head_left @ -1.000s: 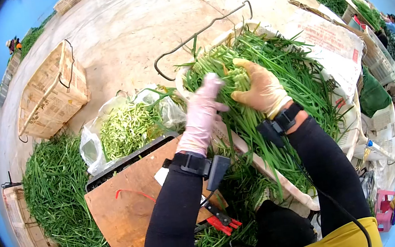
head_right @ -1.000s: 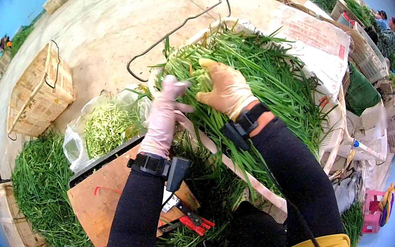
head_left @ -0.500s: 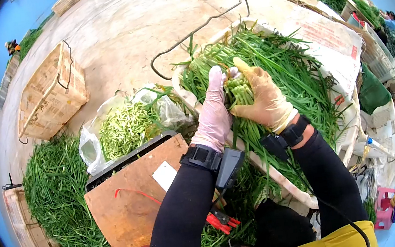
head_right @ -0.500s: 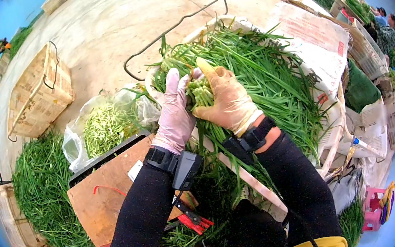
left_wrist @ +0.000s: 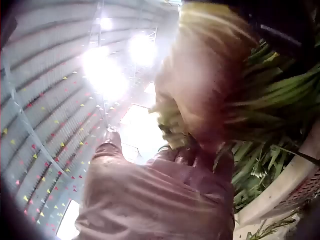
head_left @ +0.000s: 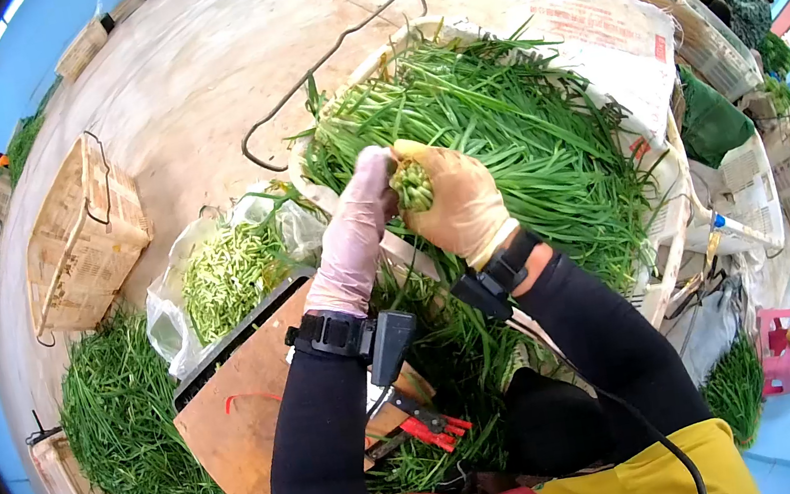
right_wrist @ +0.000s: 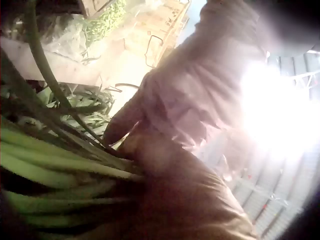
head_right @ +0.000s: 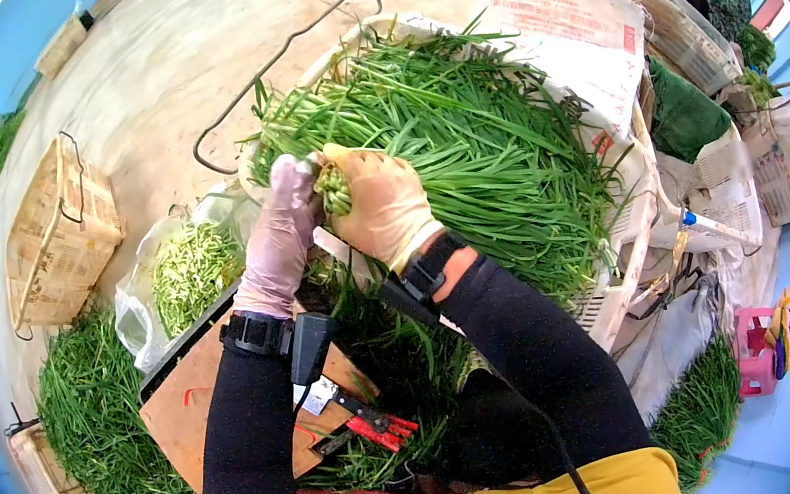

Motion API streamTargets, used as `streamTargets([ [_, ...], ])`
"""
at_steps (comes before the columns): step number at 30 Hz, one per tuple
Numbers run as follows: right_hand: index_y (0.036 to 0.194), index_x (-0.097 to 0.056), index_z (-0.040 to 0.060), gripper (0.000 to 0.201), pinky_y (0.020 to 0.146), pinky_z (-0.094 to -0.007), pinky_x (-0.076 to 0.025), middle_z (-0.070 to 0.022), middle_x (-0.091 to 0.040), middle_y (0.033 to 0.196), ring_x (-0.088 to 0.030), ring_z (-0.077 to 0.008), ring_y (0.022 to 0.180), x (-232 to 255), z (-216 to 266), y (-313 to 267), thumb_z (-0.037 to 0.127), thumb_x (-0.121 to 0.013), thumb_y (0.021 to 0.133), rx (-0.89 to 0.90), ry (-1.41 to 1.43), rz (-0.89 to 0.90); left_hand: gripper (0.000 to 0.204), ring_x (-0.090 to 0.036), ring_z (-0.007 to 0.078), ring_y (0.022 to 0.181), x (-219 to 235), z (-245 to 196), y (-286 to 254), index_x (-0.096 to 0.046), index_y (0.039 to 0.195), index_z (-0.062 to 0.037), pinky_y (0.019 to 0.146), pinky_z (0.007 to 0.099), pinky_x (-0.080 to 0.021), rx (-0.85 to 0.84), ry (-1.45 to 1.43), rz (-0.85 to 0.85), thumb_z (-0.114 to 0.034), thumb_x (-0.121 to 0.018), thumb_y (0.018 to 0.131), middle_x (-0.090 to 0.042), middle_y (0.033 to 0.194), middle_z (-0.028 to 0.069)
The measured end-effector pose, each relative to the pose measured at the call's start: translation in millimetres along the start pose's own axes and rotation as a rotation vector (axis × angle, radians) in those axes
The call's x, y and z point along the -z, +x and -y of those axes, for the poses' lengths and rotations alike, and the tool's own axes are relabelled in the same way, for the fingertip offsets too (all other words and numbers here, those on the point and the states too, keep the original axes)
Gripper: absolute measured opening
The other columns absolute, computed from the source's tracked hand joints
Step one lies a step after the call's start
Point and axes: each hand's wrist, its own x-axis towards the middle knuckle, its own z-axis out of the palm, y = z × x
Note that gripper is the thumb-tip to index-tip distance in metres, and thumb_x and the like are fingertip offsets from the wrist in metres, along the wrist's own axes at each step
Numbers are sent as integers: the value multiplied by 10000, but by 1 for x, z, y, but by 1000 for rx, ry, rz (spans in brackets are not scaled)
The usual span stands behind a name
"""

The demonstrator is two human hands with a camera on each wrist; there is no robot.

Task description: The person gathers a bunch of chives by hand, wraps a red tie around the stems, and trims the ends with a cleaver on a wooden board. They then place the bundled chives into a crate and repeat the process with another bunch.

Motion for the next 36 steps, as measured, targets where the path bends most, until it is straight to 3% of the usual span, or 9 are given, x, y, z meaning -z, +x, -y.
streamTargets([
  [5, 1148, -573, 121, 534, 846, -431, -462, -84, -623, 902, -616, -304, 881, 14, 4, -30, 319, -810, 713, 200, 86, -199, 607, -557, 180, 1118, 19, 29, 19, -479, 1374, -60, 944, 343, -471, 38, -66, 28, -524, -478, 983, -553, 1325, 73],
  [10, 1102, -602, 122, 467, 786, -405, -485, -57, -646, 916, -627, -292, 843, 33, 12, -39, 257, -828, 716, 232, 182, -247, 435, -568, 81, 1003, 14, 36, 25, -560, 1328, -99, 813, 267, -501, 146, 66, -90, -343, -585, 969, -598, 1122, -13],
  [13, 1115, -601, 124, 463, 796, -411, -484, -62, -651, 933, -629, -300, 855, 35, 12, -42, 237, -817, 722, 213, 202, -231, 386, -596, 49, 881, 5, 39, 36, -587, 1298, -89, 732, 235, -509, 3, 31, -39, -205, -649, 935, -635, 1092, -18],
  [16, 1123, -595, 118, 461, 822, -428, -479, -114, -641, 961, -622, -323, 911, 30, 7, -45, 152, -771, 698, 252, 192, -182, 225, -612, 64, 666, -7, 36, 48, -685, 1117, -35, 610, 223, -520, 56, 37, 29, -80, -678, 896, -709, 1014, 25],
  [17, 1130, -589, 113, 480, 843, -434, -476, -126, -633, 971, -613, -329, 945, 33, 6, -47, 143, -765, 685, 217, 197, -152, 185, -597, 58, 689, -8, 35, 49, -710, 1058, -8, 623, 195, -486, 27, 118, -14, -66, -679, 885, -695, 883, 24],
  [23, 1087, -608, 151, 411, 822, -451, -483, -121, -639, 946, -630, -316, 929, 23, -8, -45, 263, -695, 702, 156, 213, -215, 194, -653, 131, 855, 1, 51, 25, -671, 1078, 43, 805, 255, -519, -240, 261, 33, 2, -582, 911, -706, 985, 77],
  [27, 1077, -615, 126, 461, 803, -469, -509, -97, -643, 985, -629, -322, 929, 38, 1, -48, 223, -730, 641, 154, 163, -271, 189, -625, 113, 845, 18, 53, 17, -671, 1040, 47, 786, 245, -492, -325, 432, 1, 29, -568, 882, -691, 966, 51],
  [31, 1292, -549, 127, 630, 915, -402, -470, -119, -621, 1149, -597, -293, 1094, 48, -3, -44, 187, -711, 686, 126, 218, -21, 97, -616, 127, 818, 22, 35, -10, -682, 897, 5, 755, 255, -474, -459, 567, 95, 14, -618, 825, -680, 900, 62],
  [36, 1351, -502, 142, 719, 1060, -530, -338, -97, -641, 1097, -623, -264, 1058, 63, 0, -43, 273, -709, 675, 121, 142, 241, 149, -639, 232, 821, 14, 17, -21, -683, 892, 3, 766, 321, -484, -719, 952, 211, -24, -640, 752, -687, 873, 118],
])
